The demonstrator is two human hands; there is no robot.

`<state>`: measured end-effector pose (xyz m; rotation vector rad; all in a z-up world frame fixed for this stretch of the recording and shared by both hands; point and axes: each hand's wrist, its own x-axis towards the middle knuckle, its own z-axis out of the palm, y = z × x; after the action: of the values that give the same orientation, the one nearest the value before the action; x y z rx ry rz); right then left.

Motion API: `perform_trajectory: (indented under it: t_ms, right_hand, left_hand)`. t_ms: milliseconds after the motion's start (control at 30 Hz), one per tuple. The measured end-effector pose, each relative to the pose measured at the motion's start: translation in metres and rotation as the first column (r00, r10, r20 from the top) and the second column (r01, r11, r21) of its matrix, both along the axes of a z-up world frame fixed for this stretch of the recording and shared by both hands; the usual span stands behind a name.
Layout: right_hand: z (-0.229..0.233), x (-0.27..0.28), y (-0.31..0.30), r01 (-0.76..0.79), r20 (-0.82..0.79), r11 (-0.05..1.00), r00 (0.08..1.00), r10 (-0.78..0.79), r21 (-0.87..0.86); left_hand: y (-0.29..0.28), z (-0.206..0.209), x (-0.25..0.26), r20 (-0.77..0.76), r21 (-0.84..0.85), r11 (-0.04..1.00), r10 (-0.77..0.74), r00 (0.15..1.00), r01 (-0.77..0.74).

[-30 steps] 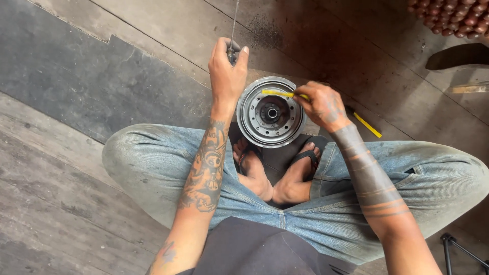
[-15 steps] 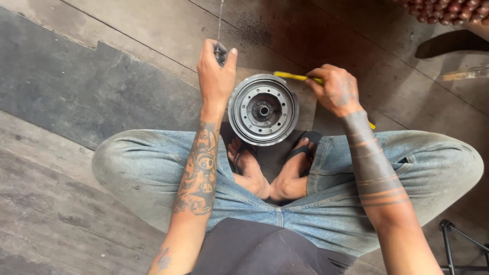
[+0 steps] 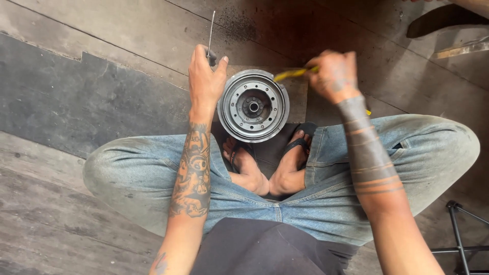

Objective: Marking the surface of a metal pulley with a marker while sitting on the floor

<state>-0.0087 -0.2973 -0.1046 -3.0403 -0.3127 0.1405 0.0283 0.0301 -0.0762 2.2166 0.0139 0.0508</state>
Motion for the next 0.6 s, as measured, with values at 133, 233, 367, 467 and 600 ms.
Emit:
perform_trajectory:
  t_ms: [133,233,367,467,600]
  right_hand:
    - [0.008,0.0,-0.008,0.21,0.134,0.966,0.964,-0.231,0.151]
    - [-0.026,-0.01,0.016,0.345,-0.206,0.896,0.933,-0.295,0.281]
    - [-0.049,-0.028,0.043,0.259,-0.46,0.964,0.865,-0.2,0.068]
    - [-0.04,-0.02,0.037,0.192,-0.497,0.981,0.849,-0.181,-0.03]
    - [0.035,-0.002,0.044,0.275,-0.362,0.888,0.922,-0.135,0.369]
  left_hand:
    - [-0.004,0.009,-0.002,-0.007,-0.048,0.998,-0.032,0.999,0.032]
    - [-0.013,0.005,-0.004,-0.02,-0.149,0.978,-0.148,0.989,0.143]
    - [-0.025,0.001,-0.01,-0.054,-0.18,0.949,-0.273,0.96,0.26]
    - [-0.032,0.005,-0.014,-0.055,-0.242,0.928,-0.305,0.951,0.284]
    - [-0.039,0.02,-0.017,-0.073,-0.362,0.887,-0.335,0.939,0.288]
